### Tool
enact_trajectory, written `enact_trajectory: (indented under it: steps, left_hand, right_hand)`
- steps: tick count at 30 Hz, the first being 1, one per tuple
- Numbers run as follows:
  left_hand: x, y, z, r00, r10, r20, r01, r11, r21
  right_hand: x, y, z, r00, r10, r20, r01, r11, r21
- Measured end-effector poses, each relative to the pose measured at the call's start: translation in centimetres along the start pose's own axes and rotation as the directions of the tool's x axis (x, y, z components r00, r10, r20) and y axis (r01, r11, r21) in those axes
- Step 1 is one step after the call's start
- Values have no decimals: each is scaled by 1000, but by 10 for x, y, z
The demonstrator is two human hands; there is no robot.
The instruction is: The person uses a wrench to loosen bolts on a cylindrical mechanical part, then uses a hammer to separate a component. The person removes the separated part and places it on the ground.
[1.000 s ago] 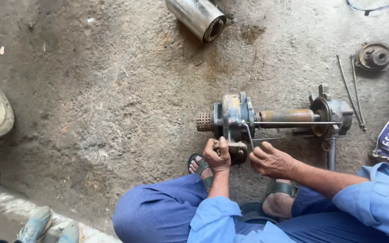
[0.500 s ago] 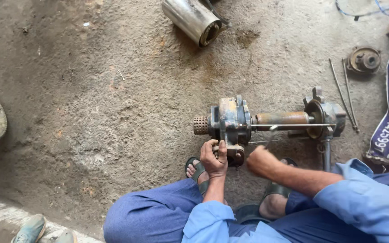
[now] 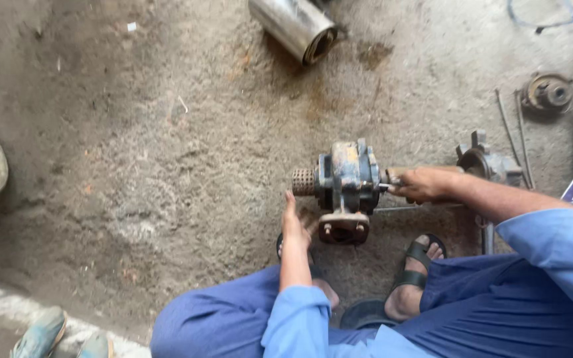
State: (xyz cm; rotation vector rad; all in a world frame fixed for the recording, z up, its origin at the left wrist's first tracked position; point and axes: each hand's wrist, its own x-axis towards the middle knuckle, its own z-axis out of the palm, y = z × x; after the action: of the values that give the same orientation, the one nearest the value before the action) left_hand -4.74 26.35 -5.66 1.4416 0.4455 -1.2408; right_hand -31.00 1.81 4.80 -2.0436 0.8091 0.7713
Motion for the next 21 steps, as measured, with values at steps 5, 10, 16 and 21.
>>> enact_trajectory:
  steps: [5,10,16,21]
  left_hand:
    - [29,22,28,993,-69,92,82,987,-136]
    - [55,25,64,990,51,134,-4,946,-324]
    - [79,23,79,986,127,109,-66,893,-445]
    - [99,33,80,990,136,34,-102,867,-487]
  right_hand:
    - [22,13,-7,995,69,69,-75,994,78]
    - [12,69,-89,810,489,-325,-558,813,-166]
    - [19,134,-111,713,687,-142,-701,702,-123]
    - [46,146,-95,672,731,-118,-741,666,-90]
